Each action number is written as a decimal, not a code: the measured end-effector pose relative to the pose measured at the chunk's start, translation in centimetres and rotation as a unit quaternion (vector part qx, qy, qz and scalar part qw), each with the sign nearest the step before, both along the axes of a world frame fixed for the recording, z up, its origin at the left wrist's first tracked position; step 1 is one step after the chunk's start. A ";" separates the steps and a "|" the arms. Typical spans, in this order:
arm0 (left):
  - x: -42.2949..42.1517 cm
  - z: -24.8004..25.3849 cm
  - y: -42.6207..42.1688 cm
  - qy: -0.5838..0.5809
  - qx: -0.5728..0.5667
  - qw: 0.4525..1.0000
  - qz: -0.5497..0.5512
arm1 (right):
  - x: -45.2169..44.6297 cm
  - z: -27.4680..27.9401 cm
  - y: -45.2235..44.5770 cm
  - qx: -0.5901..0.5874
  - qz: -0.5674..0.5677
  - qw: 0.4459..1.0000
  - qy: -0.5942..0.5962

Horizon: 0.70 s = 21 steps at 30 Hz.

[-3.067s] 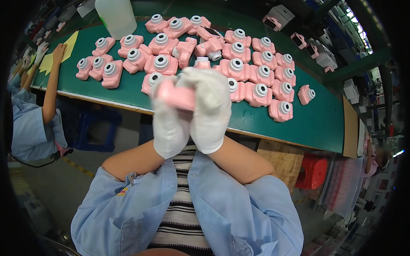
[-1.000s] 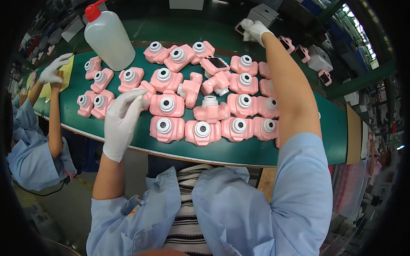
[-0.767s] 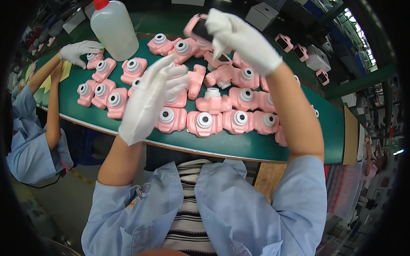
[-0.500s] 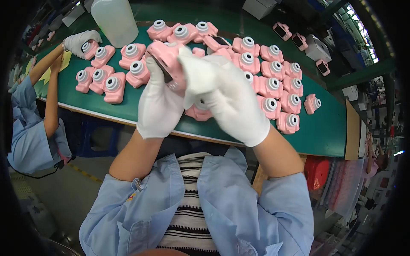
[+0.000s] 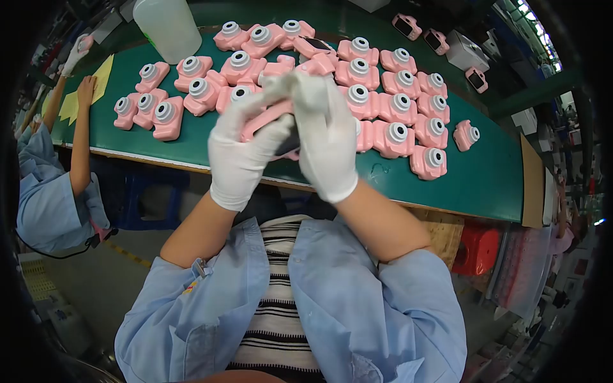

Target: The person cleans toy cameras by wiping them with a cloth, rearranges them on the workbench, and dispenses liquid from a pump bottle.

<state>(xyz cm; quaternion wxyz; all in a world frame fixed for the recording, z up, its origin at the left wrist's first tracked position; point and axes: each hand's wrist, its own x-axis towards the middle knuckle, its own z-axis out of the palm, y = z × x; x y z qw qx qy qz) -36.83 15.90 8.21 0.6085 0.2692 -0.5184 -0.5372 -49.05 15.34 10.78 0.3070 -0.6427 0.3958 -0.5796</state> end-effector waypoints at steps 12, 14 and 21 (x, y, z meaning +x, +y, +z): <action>-0.8 1.1 0.0 -0.037 -0.168 0.972 0.163 | 0.2 -1.4 1.9 -0.083 0.014 0.977 0.196; -0.1 0.1 0.3 -0.194 -0.307 0.917 0.166 | -0.8 -0.6 0.5 0.098 0.192 0.974 0.067; 1.3 1.0 -0.9 0.005 -0.130 0.955 0.267 | 1.1 -0.4 2.4 -0.059 0.147 0.965 0.207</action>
